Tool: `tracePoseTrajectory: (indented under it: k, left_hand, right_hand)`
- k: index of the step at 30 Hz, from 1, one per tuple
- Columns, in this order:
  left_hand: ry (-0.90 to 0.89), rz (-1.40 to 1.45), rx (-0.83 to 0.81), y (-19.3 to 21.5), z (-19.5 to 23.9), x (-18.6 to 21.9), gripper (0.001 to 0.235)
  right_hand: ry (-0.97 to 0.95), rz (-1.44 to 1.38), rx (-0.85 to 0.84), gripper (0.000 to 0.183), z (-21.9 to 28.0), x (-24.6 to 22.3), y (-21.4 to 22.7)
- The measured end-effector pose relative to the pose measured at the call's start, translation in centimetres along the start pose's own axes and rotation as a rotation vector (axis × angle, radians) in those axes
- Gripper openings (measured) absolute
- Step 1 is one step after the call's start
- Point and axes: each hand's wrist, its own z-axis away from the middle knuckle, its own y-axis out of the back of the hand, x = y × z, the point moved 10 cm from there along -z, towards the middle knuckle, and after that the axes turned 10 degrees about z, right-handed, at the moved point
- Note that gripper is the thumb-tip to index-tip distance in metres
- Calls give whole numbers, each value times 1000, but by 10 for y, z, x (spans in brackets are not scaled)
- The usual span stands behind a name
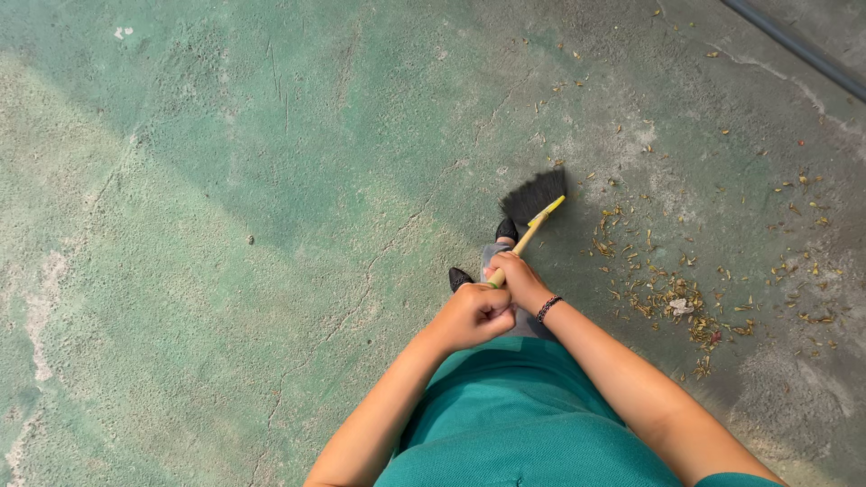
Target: The person sweeps a concrete floor using a broom with a wooden handle and black bristles. They gather scattered dry leaves and debris into a pile while moving around a patio area that includes a planter, a green mat, and a wooden bench.
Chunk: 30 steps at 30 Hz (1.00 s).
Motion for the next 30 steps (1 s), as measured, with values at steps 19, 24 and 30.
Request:
tracePoseTrajectory:
  k: [19,24,30]
  left_hand:
    - [-62,-230,-39,34,-77,75,32]
    - [50,-3,-133,9,-115,-3,26]
    - [238,151,-68,16,-136,-62,34]
  right_hand:
    - [339,89,-361,26,-99,-91,-11]
    - [143,210,-370,24,-105,15,14]
    - [40,401,-247,11,-112,65,67]
